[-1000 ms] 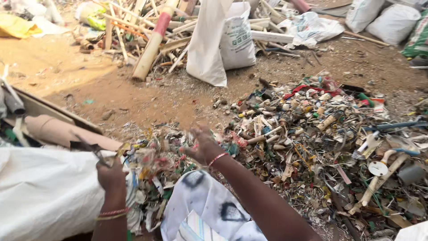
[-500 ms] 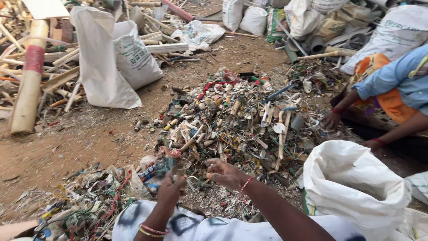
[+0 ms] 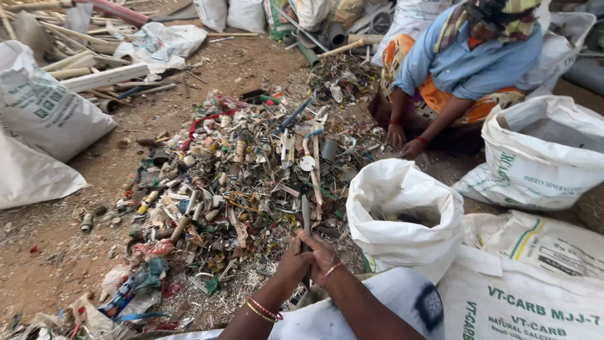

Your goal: The person sorts through a large pile of waste by hand, picking out specific materials like paper, plastic, and small components and placing them into a white bag.

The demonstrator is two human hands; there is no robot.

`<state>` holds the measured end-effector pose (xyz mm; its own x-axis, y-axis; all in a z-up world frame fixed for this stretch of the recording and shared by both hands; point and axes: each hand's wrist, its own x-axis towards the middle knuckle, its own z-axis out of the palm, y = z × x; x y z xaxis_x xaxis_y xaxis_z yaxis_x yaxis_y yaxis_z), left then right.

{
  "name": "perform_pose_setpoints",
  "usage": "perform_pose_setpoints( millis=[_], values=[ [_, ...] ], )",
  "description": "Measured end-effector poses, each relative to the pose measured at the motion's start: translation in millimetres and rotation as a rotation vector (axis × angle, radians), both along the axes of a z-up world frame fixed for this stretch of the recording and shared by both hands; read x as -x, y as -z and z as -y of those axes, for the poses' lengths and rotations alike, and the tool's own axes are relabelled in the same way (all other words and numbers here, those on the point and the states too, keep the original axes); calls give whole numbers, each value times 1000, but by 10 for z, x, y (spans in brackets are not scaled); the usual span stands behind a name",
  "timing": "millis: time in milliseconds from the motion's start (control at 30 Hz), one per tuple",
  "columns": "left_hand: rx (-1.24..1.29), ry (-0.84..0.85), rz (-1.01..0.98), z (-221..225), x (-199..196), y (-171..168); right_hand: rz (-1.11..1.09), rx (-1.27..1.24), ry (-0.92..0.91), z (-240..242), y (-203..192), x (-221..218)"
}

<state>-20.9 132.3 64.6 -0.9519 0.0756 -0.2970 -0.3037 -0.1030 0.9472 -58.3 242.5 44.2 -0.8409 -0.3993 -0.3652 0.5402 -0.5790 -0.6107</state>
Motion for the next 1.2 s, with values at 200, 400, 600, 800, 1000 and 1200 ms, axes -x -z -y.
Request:
perform_pose_setpoints(
  millis=[200, 400, 600, 800, 1000, 1200],
  values=[
    [-286, 256, -317, -544, 286, -454, -149, -24, 309, -683, -343, 218],
    [-271, 435, -585, -1231, 648, -852, -736, -550, 642, -1646, -708, 829],
    [83, 317, -394, -1226, 704, -810, -595, -1050, 531, -2552, -729, 1547],
    [144, 217, -58, -241, 218, -153, -468, -753, 605, -2393, -686, 1337],
    [600, -54, 91, 681, -519, 51, -633, -668, -20, -985, -695, 1197],
    [718, -289, -43, 1118, -682, 119, -970, -1246, -877, 140, 404, 1256]
  ],
)
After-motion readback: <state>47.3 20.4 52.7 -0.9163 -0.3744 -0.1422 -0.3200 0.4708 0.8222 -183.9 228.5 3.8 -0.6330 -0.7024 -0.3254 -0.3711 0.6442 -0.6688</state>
